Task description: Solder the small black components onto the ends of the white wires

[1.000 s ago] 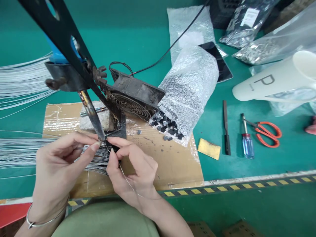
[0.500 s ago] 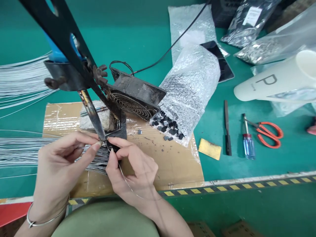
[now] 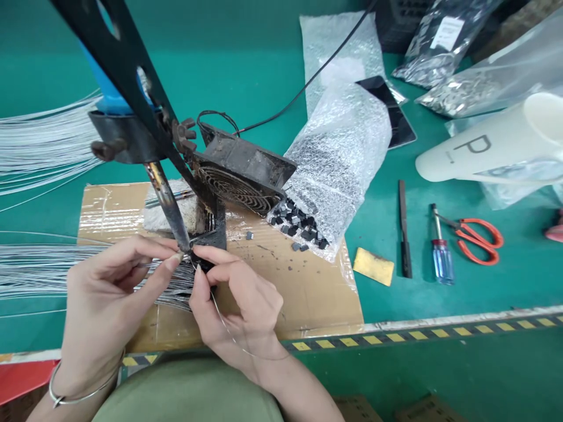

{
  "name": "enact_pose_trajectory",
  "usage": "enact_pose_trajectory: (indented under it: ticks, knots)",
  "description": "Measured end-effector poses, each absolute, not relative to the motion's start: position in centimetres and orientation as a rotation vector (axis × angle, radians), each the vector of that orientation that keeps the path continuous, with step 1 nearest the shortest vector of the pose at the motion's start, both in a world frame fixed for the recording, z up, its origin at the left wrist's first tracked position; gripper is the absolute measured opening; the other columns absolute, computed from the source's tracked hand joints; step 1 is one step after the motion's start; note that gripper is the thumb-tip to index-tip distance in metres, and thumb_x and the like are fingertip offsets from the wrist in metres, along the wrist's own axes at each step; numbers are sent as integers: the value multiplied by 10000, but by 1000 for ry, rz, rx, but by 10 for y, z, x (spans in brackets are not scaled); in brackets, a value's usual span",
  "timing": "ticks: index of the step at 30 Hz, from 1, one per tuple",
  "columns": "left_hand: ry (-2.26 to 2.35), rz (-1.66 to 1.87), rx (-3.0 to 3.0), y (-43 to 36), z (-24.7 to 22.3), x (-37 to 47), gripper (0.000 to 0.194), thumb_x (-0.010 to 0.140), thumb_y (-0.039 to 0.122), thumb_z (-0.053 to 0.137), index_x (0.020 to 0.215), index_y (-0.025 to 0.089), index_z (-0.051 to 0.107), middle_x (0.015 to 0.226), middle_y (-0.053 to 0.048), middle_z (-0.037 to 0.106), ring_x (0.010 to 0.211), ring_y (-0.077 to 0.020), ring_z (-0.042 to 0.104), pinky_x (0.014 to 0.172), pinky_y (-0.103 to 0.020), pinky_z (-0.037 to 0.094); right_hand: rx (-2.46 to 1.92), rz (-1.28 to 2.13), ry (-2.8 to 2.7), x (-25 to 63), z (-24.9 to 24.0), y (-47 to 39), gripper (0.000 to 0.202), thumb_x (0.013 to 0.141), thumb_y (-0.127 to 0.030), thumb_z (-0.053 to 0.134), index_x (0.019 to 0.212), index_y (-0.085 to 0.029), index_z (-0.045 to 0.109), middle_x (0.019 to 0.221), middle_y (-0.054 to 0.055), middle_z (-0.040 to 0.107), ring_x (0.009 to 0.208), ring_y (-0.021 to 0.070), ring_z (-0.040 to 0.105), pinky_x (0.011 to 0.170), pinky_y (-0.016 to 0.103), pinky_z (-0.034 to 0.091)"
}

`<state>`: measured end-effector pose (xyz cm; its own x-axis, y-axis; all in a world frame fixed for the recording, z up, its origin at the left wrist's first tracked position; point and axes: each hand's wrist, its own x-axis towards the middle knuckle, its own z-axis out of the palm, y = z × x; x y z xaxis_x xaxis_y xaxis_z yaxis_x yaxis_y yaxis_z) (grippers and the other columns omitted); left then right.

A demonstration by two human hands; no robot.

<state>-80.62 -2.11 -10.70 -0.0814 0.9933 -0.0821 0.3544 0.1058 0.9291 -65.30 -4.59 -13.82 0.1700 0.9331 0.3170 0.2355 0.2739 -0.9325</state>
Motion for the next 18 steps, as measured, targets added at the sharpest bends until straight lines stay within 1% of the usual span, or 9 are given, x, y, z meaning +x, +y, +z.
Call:
enact_pose_trajectory:
  ticks: [4, 7, 11, 15, 18]
  knots:
    - [1575, 981, 1369, -20, -107, -806, 109, 880, 178, 772, 814, 265, 768, 905, 42, 808, 835, -132, 727, 598, -184, 496, -1222, 728, -1339, -652, -139, -46, 202, 920, -9, 710, 896, -201, 653, 1110, 61, 847, 1004, 154, 825, 909, 242, 646]
    - [1581, 960, 1380, -19, -108, -805, 113, 883, 175, 763, 813, 263, 767, 903, 41, 808, 816, -127, 717, 571, -186, 471, -1242, 733, -1343, -652, -140, -46, 207, 919, -16, 722, 897, -208, 650, 1132, 40, 847, 984, 134, 823, 906, 221, 639]
    - [1566, 967, 1370, -21, -108, -806, 126, 892, 176, 770, 827, 283, 770, 915, 59, 807, 850, -119, 728, 624, -175, 500, -1245, 749, -1336, -651, -139, -47, 207, 913, -20, 737, 898, -211, 656, 1138, 25, 846, 986, 131, 821, 906, 219, 638]
    - [1572, 974, 1371, -23, -108, -808, 140, 890, 166, 777, 826, 290, 765, 918, 73, 803, 845, -108, 730, 710, -173, 543, -1226, 749, -1338, -652, -138, -46, 200, 913, -11, 730, 901, -200, 665, 1124, 50, 845, 1003, 152, 826, 897, 230, 645]
    - [1579, 981, 1375, -24, -108, -808, 145, 887, 158, 772, 825, 289, 759, 931, 73, 803, 869, -112, 736, 716, -171, 547, -1211, 716, -1337, -652, -138, -46, 199, 912, -3, 722, 891, -194, 671, 1080, 65, 847, 993, 166, 832, 890, 240, 652]
